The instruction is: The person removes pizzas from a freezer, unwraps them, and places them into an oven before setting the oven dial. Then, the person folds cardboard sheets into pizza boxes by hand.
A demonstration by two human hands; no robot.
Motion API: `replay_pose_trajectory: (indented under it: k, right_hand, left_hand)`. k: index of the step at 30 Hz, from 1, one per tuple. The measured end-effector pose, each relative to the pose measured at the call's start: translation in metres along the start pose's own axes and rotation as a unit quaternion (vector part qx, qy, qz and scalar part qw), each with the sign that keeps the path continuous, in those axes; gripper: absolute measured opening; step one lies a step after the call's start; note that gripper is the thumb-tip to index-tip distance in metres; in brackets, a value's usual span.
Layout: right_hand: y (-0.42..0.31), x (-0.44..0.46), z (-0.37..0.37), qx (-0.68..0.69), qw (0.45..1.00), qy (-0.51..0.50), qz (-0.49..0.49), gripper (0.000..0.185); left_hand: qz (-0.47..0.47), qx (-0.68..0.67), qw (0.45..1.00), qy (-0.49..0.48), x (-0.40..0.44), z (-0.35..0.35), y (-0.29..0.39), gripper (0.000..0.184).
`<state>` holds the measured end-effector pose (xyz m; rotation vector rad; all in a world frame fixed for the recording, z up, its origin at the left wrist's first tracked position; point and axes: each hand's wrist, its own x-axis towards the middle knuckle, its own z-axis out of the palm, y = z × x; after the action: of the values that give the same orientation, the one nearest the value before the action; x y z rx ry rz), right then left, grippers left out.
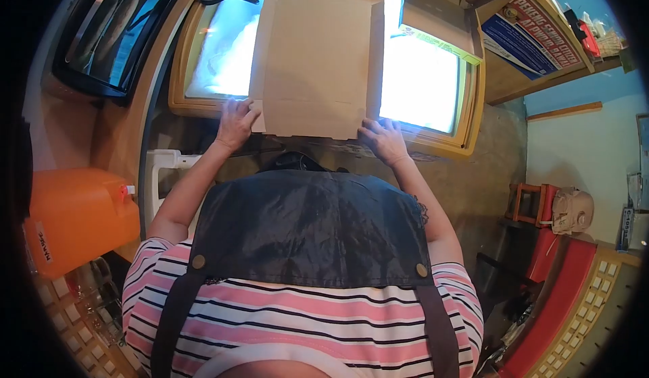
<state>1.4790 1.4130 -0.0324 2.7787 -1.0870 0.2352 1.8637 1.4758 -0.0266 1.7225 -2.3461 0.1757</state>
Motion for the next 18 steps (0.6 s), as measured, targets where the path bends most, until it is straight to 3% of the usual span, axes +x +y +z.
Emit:
replay_pose_trajectory:
  k: [1, 6, 8, 16, 18]
  right_hand:
    - [-0.001, 0.002, 0.001, 0.014, 1.0, 0.004, -0.002, 0.029]
    - [0.003, 0.005, 0.012, 0.085, 0.995, 0.046, -0.007, 0.022]
    - [0.005, 0.007, 0.011, 0.098, 0.993, 0.065, -0.01, 0.02]
    - [0.011, 0.006, 0.011, 0.167, 0.981, 0.093, 0.037, 0.017]
    - [0.007, 0.008, 0.001, 0.184, 0.977, 0.095, 0.048, 0.018]
  left_hand:
    - [0.019, 0.073, 0.997, 0.015, 0.005, -0.002, 0.006, 0.04]
    - [0.137, 0.068, 0.987, -0.051, 0.014, 0.004, 0.042, 0.056]
    - [0.152, 0.092, 0.983, 0.036, 0.023, 0.031, 0.042, 0.056]
    - [0.191, 0.065, 0.979, -0.034, 0.039, 0.033, 0.022, 0.039]
    - [0.187, -0.014, 0.981, -0.045, 0.043, 0.034, 0.014, 0.032]
